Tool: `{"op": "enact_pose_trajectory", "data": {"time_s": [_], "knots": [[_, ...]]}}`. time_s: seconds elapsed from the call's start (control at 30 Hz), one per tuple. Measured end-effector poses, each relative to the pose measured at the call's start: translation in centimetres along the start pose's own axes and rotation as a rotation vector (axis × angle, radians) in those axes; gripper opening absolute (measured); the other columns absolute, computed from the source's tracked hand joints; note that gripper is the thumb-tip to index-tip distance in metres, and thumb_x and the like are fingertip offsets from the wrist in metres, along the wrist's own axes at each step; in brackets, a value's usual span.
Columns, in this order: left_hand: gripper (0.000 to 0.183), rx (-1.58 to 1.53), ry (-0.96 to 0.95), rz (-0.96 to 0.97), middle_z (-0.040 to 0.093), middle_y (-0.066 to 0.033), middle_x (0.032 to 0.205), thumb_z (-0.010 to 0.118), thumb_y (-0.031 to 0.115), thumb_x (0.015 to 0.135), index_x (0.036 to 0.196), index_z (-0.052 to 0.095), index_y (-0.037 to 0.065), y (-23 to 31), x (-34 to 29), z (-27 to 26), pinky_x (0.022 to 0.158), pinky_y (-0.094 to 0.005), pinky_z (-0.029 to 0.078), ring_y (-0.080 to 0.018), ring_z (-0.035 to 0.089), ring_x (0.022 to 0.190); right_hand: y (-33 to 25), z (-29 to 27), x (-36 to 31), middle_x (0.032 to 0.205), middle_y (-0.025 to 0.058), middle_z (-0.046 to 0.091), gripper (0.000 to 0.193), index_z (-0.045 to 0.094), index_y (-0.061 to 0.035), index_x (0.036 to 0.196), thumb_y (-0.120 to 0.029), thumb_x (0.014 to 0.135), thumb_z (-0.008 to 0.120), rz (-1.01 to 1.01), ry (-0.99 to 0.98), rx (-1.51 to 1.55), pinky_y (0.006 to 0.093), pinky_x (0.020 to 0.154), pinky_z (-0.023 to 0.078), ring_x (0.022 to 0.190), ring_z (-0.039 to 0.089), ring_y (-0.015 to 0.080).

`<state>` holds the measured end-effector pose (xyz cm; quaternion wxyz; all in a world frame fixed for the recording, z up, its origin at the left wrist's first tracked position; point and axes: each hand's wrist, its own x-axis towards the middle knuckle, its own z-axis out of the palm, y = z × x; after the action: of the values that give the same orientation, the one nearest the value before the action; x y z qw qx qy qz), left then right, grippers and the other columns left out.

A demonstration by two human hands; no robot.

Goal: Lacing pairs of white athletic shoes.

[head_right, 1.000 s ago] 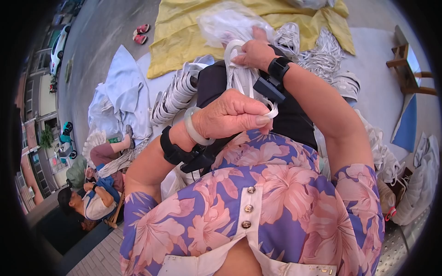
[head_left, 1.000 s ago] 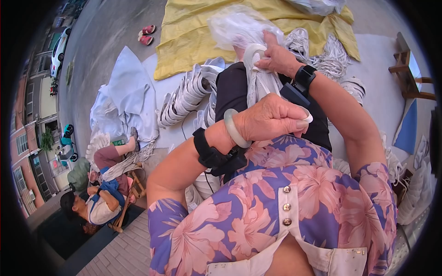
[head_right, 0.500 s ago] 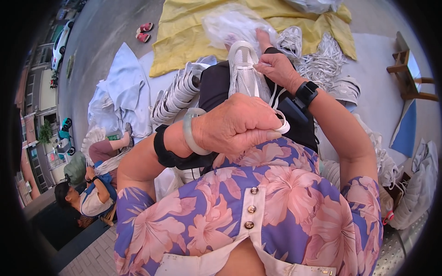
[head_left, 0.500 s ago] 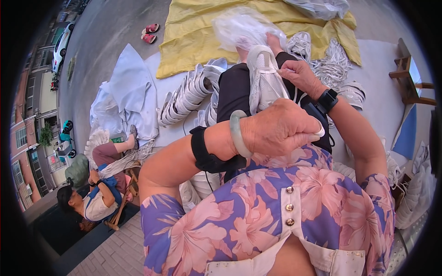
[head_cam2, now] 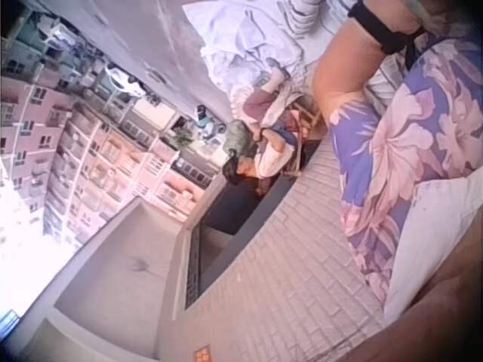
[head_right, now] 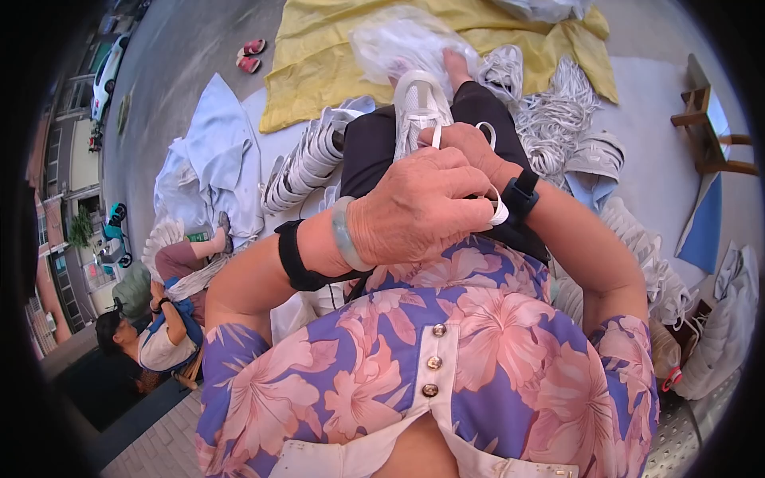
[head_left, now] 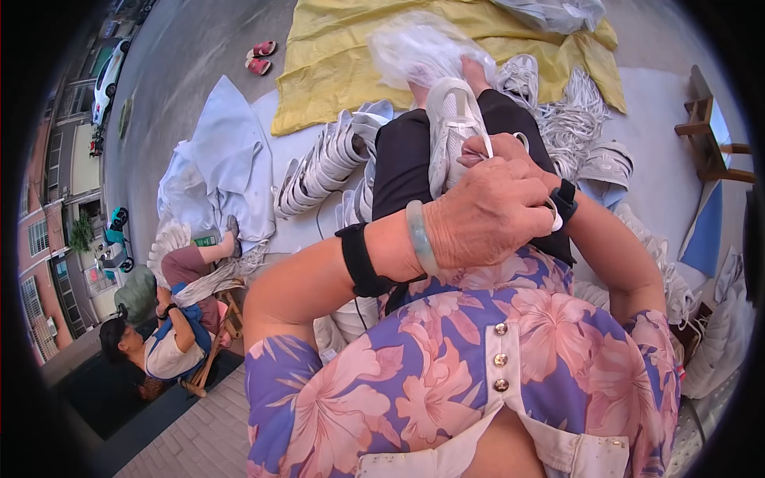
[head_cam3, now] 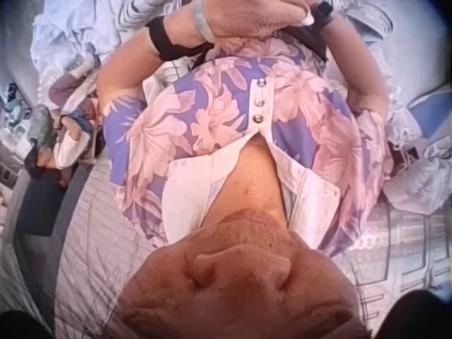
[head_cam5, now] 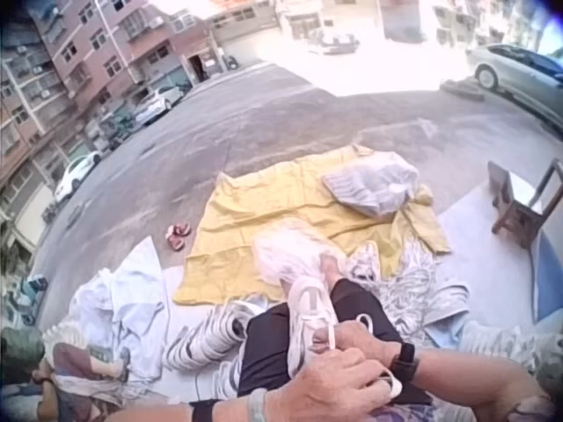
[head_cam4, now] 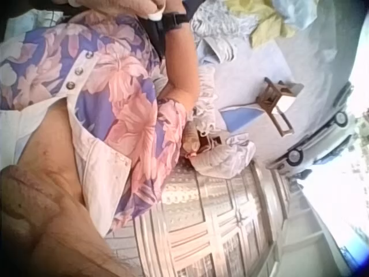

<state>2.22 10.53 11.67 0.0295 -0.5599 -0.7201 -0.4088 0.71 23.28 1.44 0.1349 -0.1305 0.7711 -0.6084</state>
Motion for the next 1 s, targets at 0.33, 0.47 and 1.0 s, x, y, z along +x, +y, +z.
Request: {"op": "enact_pose_trajectory", "data": {"time_s": [0.33, 0.47, 1.0], "knots": [[0.008, 0.079, -0.062, -0.656, 0.057, -0.0111, 0.064, 0.056, 0.005, 0.077, 0.085, 0.059, 0.006, -2.0, -11.1, -4.6, 0.051, -0.0322, 0.044, -0.0261, 0.058, 0.056, 7.5, -12.4, -10.5, 0.055, 0.0035, 0.046, 0.013, 0.057, 0.0010, 0.077, -0.012, 0.081, 0.057, 0.237, 0.299, -0.329, 0.0245, 0.049, 0.036, 0.052, 0.042, 0.0076], [0.015, 0.006, 0.096, -1.030, 0.059, -0.0055, 0.071, 0.056, 0.006, 0.081, 0.094, 0.062, 0.002, -5.1, -19.7, -7.0, 0.057, -0.0217, 0.042, -0.0081, 0.051, 0.061, 12.3, -15.0, -13.7, 0.055, 0.0049, 0.048, 0.014, 0.058, -0.0001, 0.077, -0.013, 0.080, 0.056, 0.451, 0.357, -0.275, 0.0247, 0.051, 0.037, 0.053, 0.044, 0.0083], [0.017, 0.560, -0.014, -0.616, 0.056, -0.0112, 0.083, 0.051, 0.005, 0.075, 0.092, 0.052, 0.004, -8.3, -9.7, 1.2, 0.054, -0.0366, 0.050, -0.0278, 0.060, 0.063, 3.4, -1.9, -0.9, 0.097, 0.0123, 0.057, 0.038, 0.052, -0.0058, 0.111, -0.003, 0.074, 0.057, -0.319, 0.189, -0.799, 0.0365, 0.086, 0.040, 0.095, 0.054, 0.0272]]}}
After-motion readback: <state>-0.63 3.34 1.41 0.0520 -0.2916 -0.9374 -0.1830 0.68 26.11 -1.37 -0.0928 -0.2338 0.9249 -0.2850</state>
